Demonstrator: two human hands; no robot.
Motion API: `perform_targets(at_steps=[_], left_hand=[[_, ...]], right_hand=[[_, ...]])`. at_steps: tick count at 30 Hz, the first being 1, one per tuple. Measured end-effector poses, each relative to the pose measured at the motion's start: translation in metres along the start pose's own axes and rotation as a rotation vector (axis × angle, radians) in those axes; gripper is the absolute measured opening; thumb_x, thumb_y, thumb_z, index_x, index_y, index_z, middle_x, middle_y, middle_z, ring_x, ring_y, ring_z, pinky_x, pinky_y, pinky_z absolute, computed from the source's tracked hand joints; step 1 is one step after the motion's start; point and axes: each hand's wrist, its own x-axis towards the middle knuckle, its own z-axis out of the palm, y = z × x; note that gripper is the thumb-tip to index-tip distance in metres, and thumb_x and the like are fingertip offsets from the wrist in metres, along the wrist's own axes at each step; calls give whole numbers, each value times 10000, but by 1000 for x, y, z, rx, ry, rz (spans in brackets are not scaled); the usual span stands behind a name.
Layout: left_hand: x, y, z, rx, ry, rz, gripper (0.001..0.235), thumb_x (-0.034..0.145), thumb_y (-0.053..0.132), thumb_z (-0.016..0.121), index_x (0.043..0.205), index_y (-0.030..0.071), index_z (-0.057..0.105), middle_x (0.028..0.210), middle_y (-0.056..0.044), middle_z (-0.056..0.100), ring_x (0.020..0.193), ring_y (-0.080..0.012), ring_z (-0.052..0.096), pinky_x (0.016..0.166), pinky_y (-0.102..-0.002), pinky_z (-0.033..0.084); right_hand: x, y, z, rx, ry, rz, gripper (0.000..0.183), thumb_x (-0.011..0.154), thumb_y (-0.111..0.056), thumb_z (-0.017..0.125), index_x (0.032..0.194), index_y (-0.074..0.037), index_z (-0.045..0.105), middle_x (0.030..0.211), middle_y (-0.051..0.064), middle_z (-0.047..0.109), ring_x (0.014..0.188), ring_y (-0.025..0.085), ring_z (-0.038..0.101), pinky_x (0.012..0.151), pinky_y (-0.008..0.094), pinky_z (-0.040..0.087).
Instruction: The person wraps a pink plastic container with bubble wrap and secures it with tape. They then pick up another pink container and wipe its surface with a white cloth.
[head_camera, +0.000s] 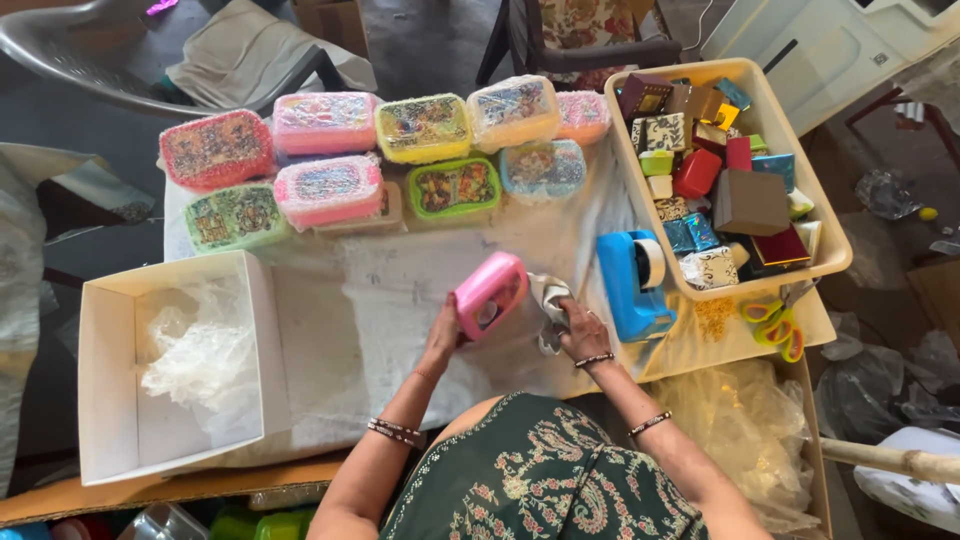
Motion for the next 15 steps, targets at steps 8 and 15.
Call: perform_targets(at_steps=[8,15], left_hand=[[-32,39,-15,416,388,399,821,900,627,579,1435,11,491,1322,-229,604,1227,-381,552,1021,-505,430],[-39,29,5,708,358,558,910,698,552,775,1418,58,517,1428,-145,544,1314,-315,506,1034,-522,375]], right_hand=[[30,8,14,-99,-17,-39,436,811,-67,620,1231,-157,694,1122,154,669,1022,401,649,883,492,528],[59,-86,27,58,-21,-285,364,869,-289,710,1165,-82,660,1237,119,652,1031,365,652,896,460,525]])
